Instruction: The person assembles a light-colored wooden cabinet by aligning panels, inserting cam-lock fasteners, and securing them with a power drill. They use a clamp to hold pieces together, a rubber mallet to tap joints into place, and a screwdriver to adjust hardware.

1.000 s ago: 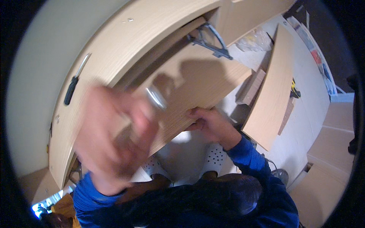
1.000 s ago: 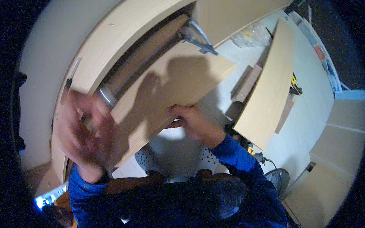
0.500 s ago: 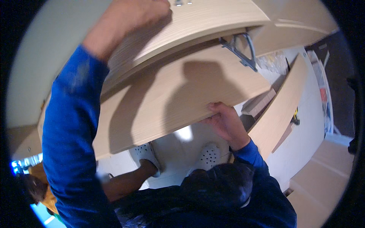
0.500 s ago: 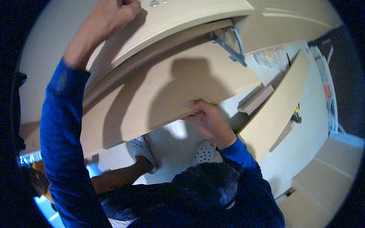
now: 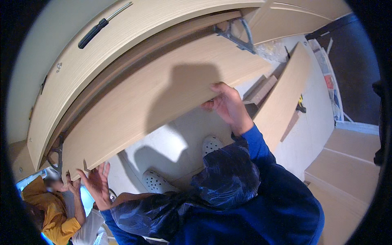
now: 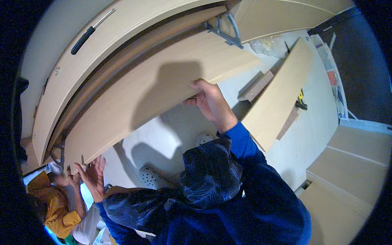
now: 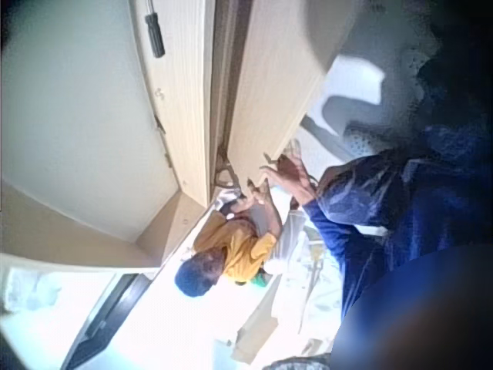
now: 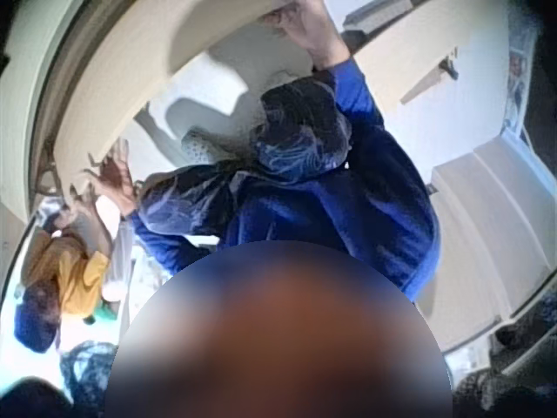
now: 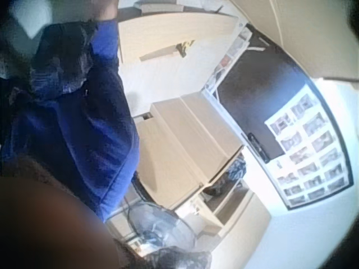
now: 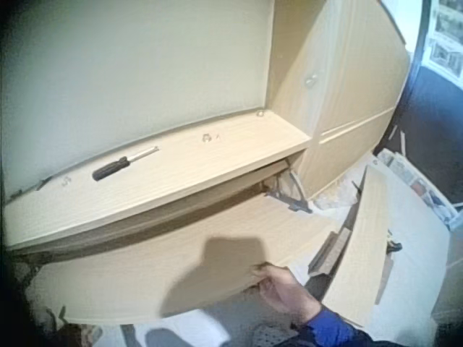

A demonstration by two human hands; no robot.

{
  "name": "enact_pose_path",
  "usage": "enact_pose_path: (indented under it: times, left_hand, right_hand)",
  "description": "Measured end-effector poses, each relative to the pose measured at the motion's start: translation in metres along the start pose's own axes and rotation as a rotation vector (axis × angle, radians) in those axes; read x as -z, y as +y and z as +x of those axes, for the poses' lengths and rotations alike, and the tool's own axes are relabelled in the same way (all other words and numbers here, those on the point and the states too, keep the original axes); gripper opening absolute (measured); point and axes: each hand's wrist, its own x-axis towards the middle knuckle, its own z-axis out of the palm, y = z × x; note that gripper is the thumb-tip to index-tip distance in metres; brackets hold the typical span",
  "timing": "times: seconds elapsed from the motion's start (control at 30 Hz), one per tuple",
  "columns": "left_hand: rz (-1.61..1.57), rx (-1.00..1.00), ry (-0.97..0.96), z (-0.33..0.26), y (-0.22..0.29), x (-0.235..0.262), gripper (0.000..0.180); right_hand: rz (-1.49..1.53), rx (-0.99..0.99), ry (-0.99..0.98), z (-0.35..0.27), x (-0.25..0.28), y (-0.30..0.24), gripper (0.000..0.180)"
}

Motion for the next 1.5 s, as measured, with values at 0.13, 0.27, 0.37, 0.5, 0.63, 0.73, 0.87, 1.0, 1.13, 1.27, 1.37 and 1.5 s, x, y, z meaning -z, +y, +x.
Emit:
enact_pose_path:
  times: [0.13,0.27,0.37,0.5,0.63,0.73,0.87,1.0,1.13,1.27,1.37,1.5]
  left_hand:
    - [-0.161,-0.166,0.074,0.029,-0.005,-0.019,0.045]
    - [-0.158,-0.163,0.186,0.014,-0.010,-0.016,0.030]
    - [-0.176,-0.172,0.138,-0.008,-0.020,-0.008,0.030]
    - [-0.205,-0.187,0.155,-0.024,-0.022,-0.007,0.038]
    - [-0.235,-0.150,0.209,-0.038,-0.019,-0.005,0.042]
    - [-0.231,-0.101,0.239,-0.044,-0.019,0.004,0.044]
    - [-0.213,-0.060,0.232,-0.046,-0.022,0.016,0.049]
    - [-0.185,-0.020,0.294,-0.056,-0.020,0.012,0.055]
    - [-0.118,0.031,0.243,-0.068,-0.021,-0.005,0.052]
    - [-0.057,0.081,0.290,-0.074,-0.028,-0.007,0.046]
    - [-0.125,0.214,0.270,-0.076,-0.028,0.002,0.043]
    - [-0.178,0.207,0.214,-0.075,-0.037,0.007,0.036]
  right_hand:
    - [0.003,-0.011,-0.056,-0.005,-0.005,-0.008,0.043]
    - [0.082,-0.059,0.032,-0.025,-0.002,-0.006,0.038]
    - [0.088,-0.007,0.008,-0.046,0.009,0.002,0.035]
    - [0.072,0.025,-0.059,-0.065,0.013,0.005,0.036]
    - [0.023,-0.010,0.113,-0.089,-0.002,0.005,0.043]
    - [0.018,-0.105,0.238,-0.107,-0.014,0.001,0.044]
    - [-0.068,-0.199,0.392,-0.119,-0.021,0.003,0.033]
    - [-0.089,-0.143,0.568,-0.123,-0.017,0.018,0.022]
    - [-0.184,-0.117,0.606,-0.123,0.015,0.034,0.020]
    - [-0.678,-0.128,0.656,-0.115,0.071,0.048,0.024]
    - [-0.782,-0.025,0.553,-0.113,0.102,0.061,0.037]
    - [-0.068,-0.223,0.521,-0.110,0.115,0.079,0.055]
